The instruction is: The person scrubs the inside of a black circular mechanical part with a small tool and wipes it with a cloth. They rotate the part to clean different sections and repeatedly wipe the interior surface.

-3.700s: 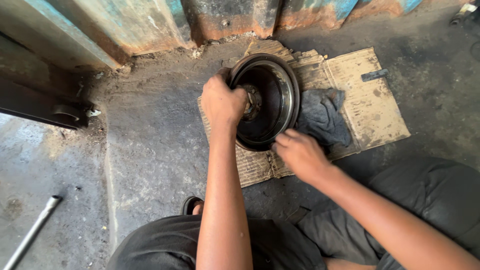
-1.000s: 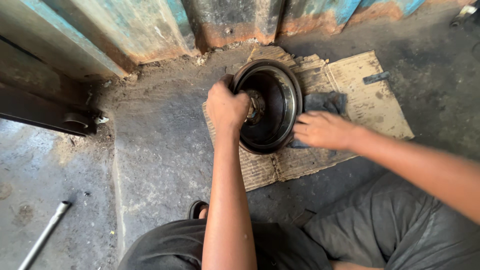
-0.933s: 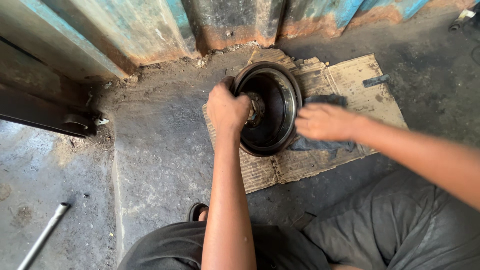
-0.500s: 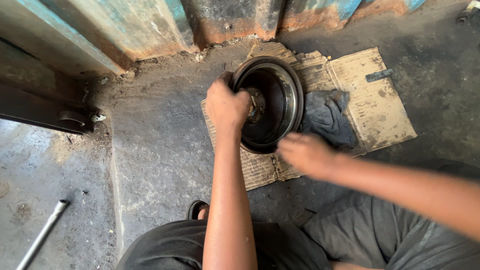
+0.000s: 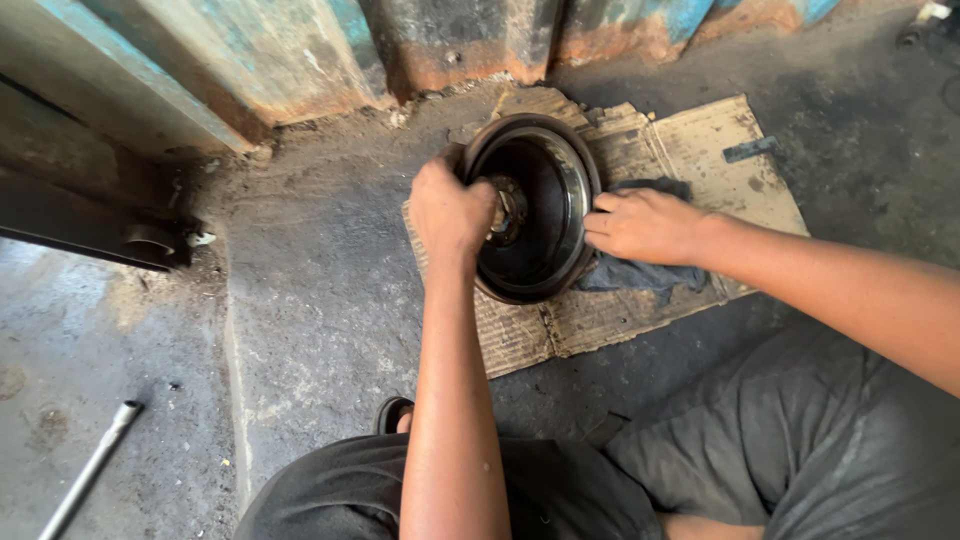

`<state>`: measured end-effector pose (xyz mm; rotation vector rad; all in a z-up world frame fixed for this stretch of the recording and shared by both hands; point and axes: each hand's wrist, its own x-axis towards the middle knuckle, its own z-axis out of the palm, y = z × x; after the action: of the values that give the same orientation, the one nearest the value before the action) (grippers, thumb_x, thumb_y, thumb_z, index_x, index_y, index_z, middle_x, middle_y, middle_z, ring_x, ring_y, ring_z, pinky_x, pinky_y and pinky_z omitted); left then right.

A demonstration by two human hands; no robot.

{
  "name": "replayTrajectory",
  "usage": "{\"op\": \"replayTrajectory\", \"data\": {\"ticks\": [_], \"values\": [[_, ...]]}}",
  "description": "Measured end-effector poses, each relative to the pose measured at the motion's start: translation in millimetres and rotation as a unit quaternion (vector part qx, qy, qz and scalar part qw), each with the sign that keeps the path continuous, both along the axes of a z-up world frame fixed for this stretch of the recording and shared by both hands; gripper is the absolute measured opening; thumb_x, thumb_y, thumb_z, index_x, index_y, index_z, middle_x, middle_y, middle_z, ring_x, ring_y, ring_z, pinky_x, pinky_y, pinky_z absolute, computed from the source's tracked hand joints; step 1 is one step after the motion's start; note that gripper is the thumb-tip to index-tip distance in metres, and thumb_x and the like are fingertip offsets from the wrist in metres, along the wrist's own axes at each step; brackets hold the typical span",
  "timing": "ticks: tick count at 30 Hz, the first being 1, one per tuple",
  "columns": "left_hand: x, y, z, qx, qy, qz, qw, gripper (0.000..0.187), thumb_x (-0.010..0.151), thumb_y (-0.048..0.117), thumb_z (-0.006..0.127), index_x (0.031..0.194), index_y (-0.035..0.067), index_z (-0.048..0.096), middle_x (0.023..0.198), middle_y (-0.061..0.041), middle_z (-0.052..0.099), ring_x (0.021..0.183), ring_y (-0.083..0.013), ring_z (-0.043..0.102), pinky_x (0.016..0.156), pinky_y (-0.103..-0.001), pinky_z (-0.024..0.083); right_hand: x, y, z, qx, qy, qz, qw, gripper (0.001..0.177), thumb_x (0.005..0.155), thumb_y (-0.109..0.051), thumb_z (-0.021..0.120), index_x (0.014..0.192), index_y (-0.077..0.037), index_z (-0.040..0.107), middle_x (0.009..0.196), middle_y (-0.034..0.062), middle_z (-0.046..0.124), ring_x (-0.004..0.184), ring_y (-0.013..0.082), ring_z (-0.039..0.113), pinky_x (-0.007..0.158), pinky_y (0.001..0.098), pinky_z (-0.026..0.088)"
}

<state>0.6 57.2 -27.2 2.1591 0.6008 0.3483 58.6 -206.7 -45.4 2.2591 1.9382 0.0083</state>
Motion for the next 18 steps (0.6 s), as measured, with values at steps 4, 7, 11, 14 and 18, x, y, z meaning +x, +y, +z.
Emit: {"op": "replayTrajectory", "data": {"ticks": [4, 7, 11, 14, 18], "values": [[2.8, -1.1, 3.6, 0.008, -0.016, 0.008, 1.000, 0.045, 0.069, 0.013, 0.068, 0.114, 0.011, 0.074, 0.110, -0.017, 0.075, 0.107, -0.0339, 0.069, 0.095, -0.042, 0.051, -51.6, 11.7, -26.0, 0.082, 0.072, -0.044, 0.993, 0.006, 0.080, -0.007, 0.067, 0.084, -0.002, 0.067, 0.085, 0.0108, 0.063, 0.084, 0.0273, 0.065, 0.067, 0.0358, 0.060], [3.2, -2.1, 5.5, -0.013, -0.002, -0.005, 1.000, 0.044, 0.070, 0.013, 0.066, 0.112, 0.012, 0.076, 0.109, -0.015, 0.076, 0.107, -0.0332, 0.069, 0.095, -0.042, 0.052, -104.9, 37.0, -35.3, 0.264, 0.146, -0.099, 0.948, 0.027, 0.067, -0.004, 0.067, 0.093, 0.001, 0.069, 0.092, 0.0124, 0.067, 0.084, 0.0297, 0.066, 0.070, 0.0412, 0.059], [-1.7, 5.3, -5.0, -0.002, -0.038, -0.005, 0.999, 0.044, 0.069, 0.012, 0.068, 0.112, 0.009, 0.076, 0.108, -0.018, 0.075, 0.107, -0.0356, 0.069, 0.095, -0.043, 0.051, -117.9, 51.2, -39.8, 0.291, 0.191, -0.132, 0.928, 0.023, 0.068, 0.001, 0.067, 0.091, 0.000, 0.068, 0.092, 0.0107, 0.067, 0.084, 0.0286, 0.067, 0.071, 0.0396, 0.059], [0.2, 7.9, -7.6, -0.005, -0.057, -0.007, 0.998, 0.047, 0.069, 0.012, 0.067, 0.115, 0.009, 0.075, 0.109, -0.017, 0.075, 0.107, -0.0344, 0.070, 0.096, -0.042, 0.052, -74.9, 30.1, -40.8, 0.192, 0.062, 0.016, 0.979, 0.014, 0.075, -0.003, 0.073, 0.089, -0.004, 0.068, 0.088, 0.0085, 0.066, 0.081, 0.0258, 0.068, 0.066, 0.0345, 0.061], [-3.2, 5.6, 2.4, -0.011, -0.037, -0.021, 0.999, 0.051, 0.067, 0.011, 0.067, 0.117, 0.011, 0.075, 0.112, -0.015, 0.075, 0.109, -0.0336, 0.069, 0.097, -0.040, 0.051, -1.3, -0.3, -12.3, -0.063, -0.023, 0.054, 0.996, 0.010, 0.077, -0.002, 0.070, 0.086, -0.004, 0.065, 0.084, 0.0080, 0.063, 0.082, 0.0203, 0.065, 0.063, 0.0301, 0.062]]}}
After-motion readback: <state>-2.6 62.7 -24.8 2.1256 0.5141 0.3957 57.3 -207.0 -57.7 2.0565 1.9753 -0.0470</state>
